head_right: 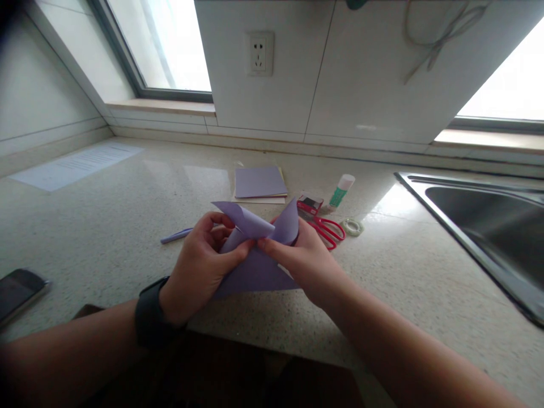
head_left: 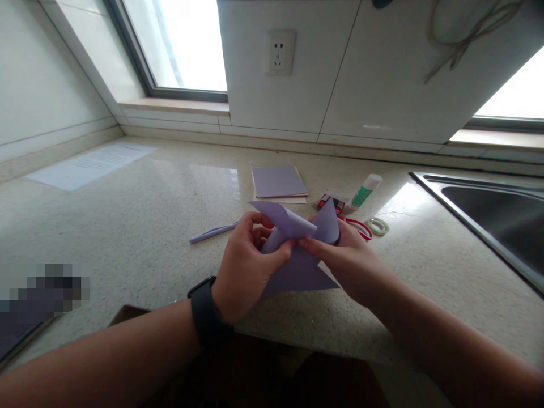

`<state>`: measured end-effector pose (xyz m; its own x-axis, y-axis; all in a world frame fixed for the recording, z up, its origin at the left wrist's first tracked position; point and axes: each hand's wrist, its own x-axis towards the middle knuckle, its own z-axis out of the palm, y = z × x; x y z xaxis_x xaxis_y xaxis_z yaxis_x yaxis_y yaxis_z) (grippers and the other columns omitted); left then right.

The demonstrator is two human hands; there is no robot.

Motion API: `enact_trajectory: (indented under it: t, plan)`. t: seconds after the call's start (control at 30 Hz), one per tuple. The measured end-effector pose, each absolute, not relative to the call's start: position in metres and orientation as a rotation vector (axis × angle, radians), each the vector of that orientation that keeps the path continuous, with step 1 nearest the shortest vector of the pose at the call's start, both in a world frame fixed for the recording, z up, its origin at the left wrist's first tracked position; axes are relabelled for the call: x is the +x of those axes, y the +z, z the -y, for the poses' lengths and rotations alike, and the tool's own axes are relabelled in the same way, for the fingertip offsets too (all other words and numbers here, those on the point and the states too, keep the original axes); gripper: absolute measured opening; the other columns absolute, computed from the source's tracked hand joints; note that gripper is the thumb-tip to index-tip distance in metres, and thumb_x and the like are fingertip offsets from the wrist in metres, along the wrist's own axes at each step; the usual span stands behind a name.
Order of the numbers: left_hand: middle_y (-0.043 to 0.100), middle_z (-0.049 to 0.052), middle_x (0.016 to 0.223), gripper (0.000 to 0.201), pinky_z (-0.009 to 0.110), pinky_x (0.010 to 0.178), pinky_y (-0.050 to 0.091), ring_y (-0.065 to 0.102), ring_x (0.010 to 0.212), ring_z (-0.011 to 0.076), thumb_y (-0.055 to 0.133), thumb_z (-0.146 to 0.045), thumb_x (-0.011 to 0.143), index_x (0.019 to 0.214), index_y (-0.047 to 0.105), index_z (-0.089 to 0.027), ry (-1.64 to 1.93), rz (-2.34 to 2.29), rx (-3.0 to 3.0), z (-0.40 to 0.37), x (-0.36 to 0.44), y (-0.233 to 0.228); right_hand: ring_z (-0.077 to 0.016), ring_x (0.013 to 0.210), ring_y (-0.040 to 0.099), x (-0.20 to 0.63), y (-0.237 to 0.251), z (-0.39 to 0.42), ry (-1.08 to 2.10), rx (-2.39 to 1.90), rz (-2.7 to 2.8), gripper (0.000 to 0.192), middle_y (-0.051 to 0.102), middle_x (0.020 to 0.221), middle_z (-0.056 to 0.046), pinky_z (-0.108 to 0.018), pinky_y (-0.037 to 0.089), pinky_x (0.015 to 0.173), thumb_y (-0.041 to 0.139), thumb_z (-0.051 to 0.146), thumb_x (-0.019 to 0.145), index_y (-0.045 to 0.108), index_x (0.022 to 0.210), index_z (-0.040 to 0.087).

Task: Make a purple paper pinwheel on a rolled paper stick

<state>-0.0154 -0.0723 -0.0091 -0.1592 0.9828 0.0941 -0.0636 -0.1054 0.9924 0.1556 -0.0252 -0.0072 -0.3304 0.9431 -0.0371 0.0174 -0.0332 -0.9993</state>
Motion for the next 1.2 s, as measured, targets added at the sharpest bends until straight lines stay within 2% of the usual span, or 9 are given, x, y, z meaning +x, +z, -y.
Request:
enact_trajectory:
  t: [0.13, 0.27, 0.43, 0.5, 0.6, 0.7, 0.87, 1.0, 1.2]
  plan:
    - [0.072, -0.001, 0.083, 0.040, 0.021, 0.060, 0.050, 0.067, 0.071, 0.0135, 0.081, -0.022, 0.076, 0.100, 0.049, -0.022, 1.422, -1.210, 1.136, 0.072, -0.015, -0.008, -0.0188, 0.073, 0.063, 0.157, -0.009, 0.025, 1.447, -1.107, 1.474, 0.042, 0.069, 0.083, -0.002, -0.031, 0.048, 0.064, 0.086, 0.040, 0.070, 0.061, 0.098, 0.022]
    - [0.068, -0.003, 0.083, 0.041, 0.021, 0.060, 0.048, 0.064, 0.070, 0.0120, 0.081, -0.025, 0.077, 0.098, 0.046, -0.023, 1.419, -1.208, 1.151, 0.074, -0.016, -0.009, -0.0189, 0.071, 0.062, 0.157, -0.008, 0.026, 1.397, -1.130, 1.507, 0.037, 0.068, 0.080, -0.001, -0.031, 0.047, 0.062, 0.083, 0.036, 0.071, 0.060, 0.096, 0.022]
    - [0.063, -0.006, 0.081, 0.052, 0.023, 0.063, 0.049, 0.061, 0.069, 0.0112, 0.086, -0.028, 0.073, 0.093, 0.038, -0.025, 1.463, -1.109, 0.983, 0.073, -0.013, -0.012, -0.0192, 0.071, 0.062, 0.156, -0.005, 0.025, 1.376, -1.127, 1.492, 0.036, 0.068, 0.081, -0.002, -0.032, 0.048, 0.063, 0.082, 0.034, 0.070, 0.060, 0.095, 0.022]
    - [0.067, -0.003, 0.087, 0.050, 0.026, 0.070, 0.051, 0.065, 0.077, 0.0136, 0.088, -0.028, 0.071, 0.099, 0.046, -0.023, 1.391, -1.069, 0.923, 0.071, -0.013, -0.010, -0.0183, 0.071, 0.062, 0.159, -0.003, 0.025, 1.402, -1.117, 1.501, 0.035, 0.068, 0.080, -0.002, -0.031, 0.048, 0.062, 0.082, 0.034, 0.070, 0.060, 0.095, 0.021]
    - [0.073, 0.006, 0.099, 0.036, 0.030, 0.081, 0.051, 0.068, 0.088, 0.0176, 0.083, -0.027, 0.076, 0.105, 0.065, -0.016, 1.170, -0.951, 0.968, 0.068, -0.017, -0.004, -0.0166, 0.069, 0.060, 0.163, 0.001, 0.024, 1.435, -1.102, 1.532, 0.036, 0.067, 0.080, -0.001, -0.030, 0.047, 0.062, 0.083, 0.033, 0.070, 0.061, 0.095, 0.020]
    - [0.076, 0.007, 0.094, 0.025, 0.029, 0.077, 0.049, 0.067, 0.081, 0.0170, 0.080, -0.028, 0.078, 0.098, 0.076, -0.014, 0.992, -0.920, 1.046, 0.065, -0.024, 0.001, -0.0157, 0.067, 0.058, 0.166, 0.005, 0.024, 1.421, -1.094, 1.574, 0.038, 0.066, 0.080, 0.000, -0.029, 0.046, 0.060, 0.084, 0.030, 0.068, 0.060, 0.097, 0.021]
    - [0.077, 0.008, 0.090, 0.020, 0.030, 0.076, 0.046, 0.066, 0.078, 0.0189, 0.079, -0.028, 0.078, 0.091, 0.079, -0.014, 0.895, -0.999, 1.097, 0.065, -0.030, 0.003, -0.0151, 0.068, 0.059, 0.168, 0.008, 0.024, 1.443, -1.040, 1.621, 0.038, 0.066, 0.081, 0.001, -0.027, 0.045, 0.060, 0.083, 0.028, 0.071, 0.058, 0.099, 0.021]
    - [0.078, 0.009, 0.096, 0.027, 0.033, 0.082, 0.048, 0.069, 0.089, 0.0235, 0.080, -0.027, 0.077, 0.102, 0.078, -0.015, 0.906, -0.970, 1.109, 0.065, -0.028, 0.005, -0.0145, 0.068, 0.058, 0.169, 0.008, 0.023, 1.457, -1.049, 1.661, 0.039, 0.064, 0.080, 0.002, -0.026, 0.044, 0.059, 0.083, 0.027, 0.071, 0.057, 0.101, 0.021]
    - [0.078, 0.008, 0.098, 0.029, 0.032, 0.084, 0.049, 0.070, 0.092, 0.0227, 0.078, -0.023, 0.079, 0.107, 0.078, -0.017, 0.931, -0.927, 1.090, 0.066, -0.027, 0.005, -0.0138, 0.068, 0.057, 0.169, 0.006, 0.021, 1.476, -1.084, 1.658, 0.041, 0.063, 0.080, 0.002, -0.026, 0.043, 0.060, 0.084, 0.026, 0.071, 0.057, 0.102, 0.020]
